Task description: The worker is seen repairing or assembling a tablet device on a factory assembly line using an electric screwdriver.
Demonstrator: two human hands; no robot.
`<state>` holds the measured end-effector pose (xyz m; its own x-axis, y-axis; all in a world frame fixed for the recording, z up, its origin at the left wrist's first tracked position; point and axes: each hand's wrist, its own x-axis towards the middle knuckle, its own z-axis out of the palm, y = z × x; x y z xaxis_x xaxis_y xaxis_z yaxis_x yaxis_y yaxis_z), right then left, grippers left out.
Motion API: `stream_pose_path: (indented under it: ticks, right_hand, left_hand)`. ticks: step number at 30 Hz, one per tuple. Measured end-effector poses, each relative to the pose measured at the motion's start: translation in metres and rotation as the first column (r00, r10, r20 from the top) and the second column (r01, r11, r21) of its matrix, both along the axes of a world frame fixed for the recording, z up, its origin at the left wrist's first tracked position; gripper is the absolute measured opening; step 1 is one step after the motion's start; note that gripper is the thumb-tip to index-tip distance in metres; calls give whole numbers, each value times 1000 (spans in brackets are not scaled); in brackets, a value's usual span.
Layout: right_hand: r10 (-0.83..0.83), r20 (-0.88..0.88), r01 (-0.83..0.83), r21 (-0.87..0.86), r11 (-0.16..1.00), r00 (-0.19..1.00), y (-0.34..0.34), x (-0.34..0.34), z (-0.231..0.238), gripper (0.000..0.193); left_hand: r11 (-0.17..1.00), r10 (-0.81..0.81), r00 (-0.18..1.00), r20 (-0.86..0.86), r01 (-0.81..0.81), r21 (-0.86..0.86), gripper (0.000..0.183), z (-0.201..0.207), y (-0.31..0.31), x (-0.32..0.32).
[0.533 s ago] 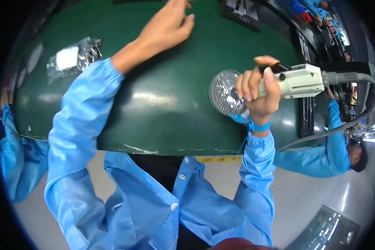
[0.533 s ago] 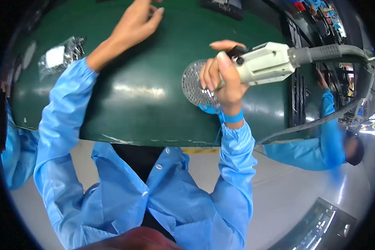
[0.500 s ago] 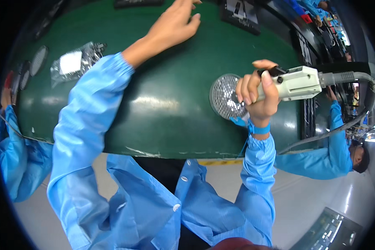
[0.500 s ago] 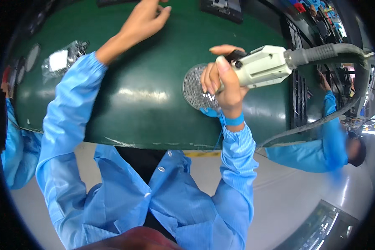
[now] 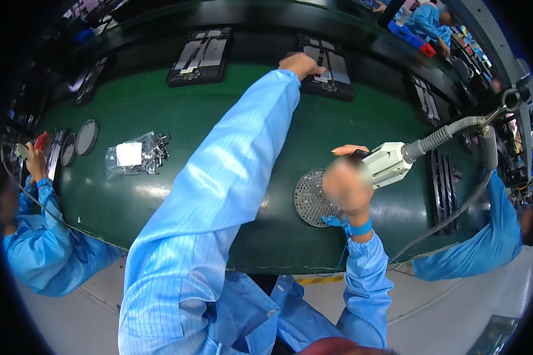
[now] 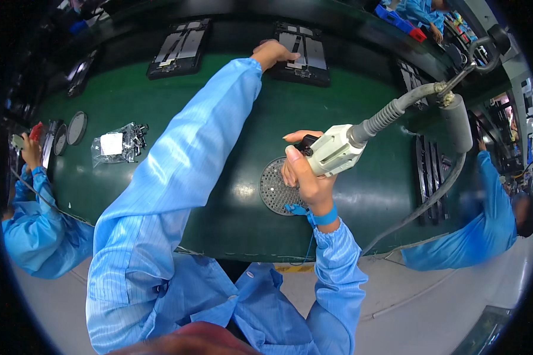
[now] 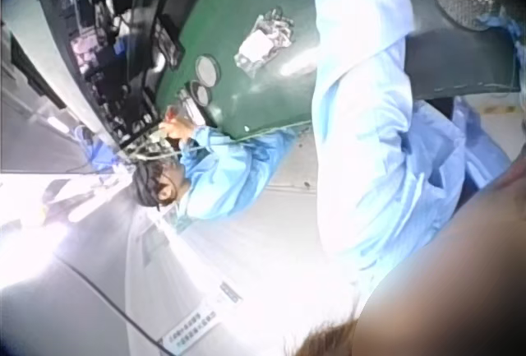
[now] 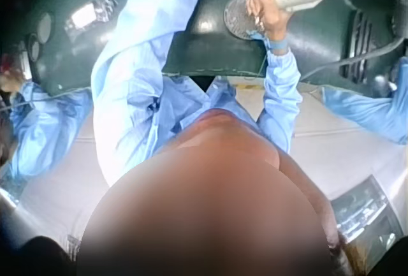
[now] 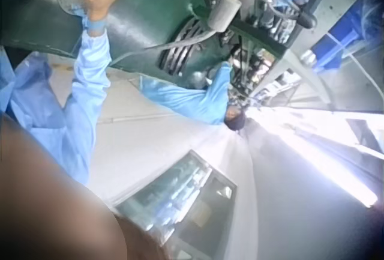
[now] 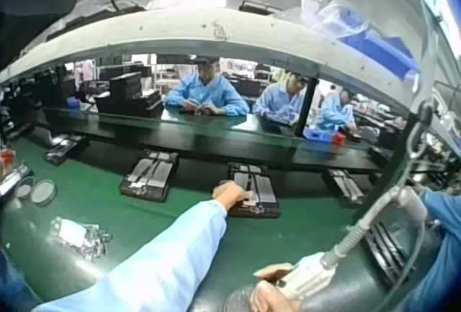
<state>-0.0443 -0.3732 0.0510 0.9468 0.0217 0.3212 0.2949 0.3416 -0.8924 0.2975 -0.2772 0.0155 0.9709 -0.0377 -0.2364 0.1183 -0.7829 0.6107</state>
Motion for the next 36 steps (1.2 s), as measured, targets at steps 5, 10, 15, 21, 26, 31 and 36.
stream_pose_path:
  ticks: [5,10,15,21,26,31,36]
  right_hand:
    - [-8,3,8,1,1000,1000,7,6,-6,23]
    - [-41,19,41,12,999,999,-3,25,-1,22]
    - [-1,69,1,-2,1000,998,24,20,4,18]
    - [-52,72,59,-102,993,996,17,11,-6,33]
    - [-35,65,38,-44,998,997,9,16,-3,32]
    - [-63,85,69,-68,995,994,10,14,-1,31]
    - [-81,86,88,-93,992,993,16,14,0,30]
  left_hand:
    - [915,94,973,210,-1,-403,74,0,33,-1]
    - [596,128,978,164,56,-801,18,63,72,-62]
    - [589,141,967,214,92,-803,22,83,207,-229]
    - [764,269,962,-51,-246,-597,69,6,242,-409]
    - [987,11,975,220,25,-159,59,15,234,-462]
    - [995,-19,719,695,-55,84,29,8,295,-403]
    - [937,-254,744,618,30,349,30,29,362,-285]
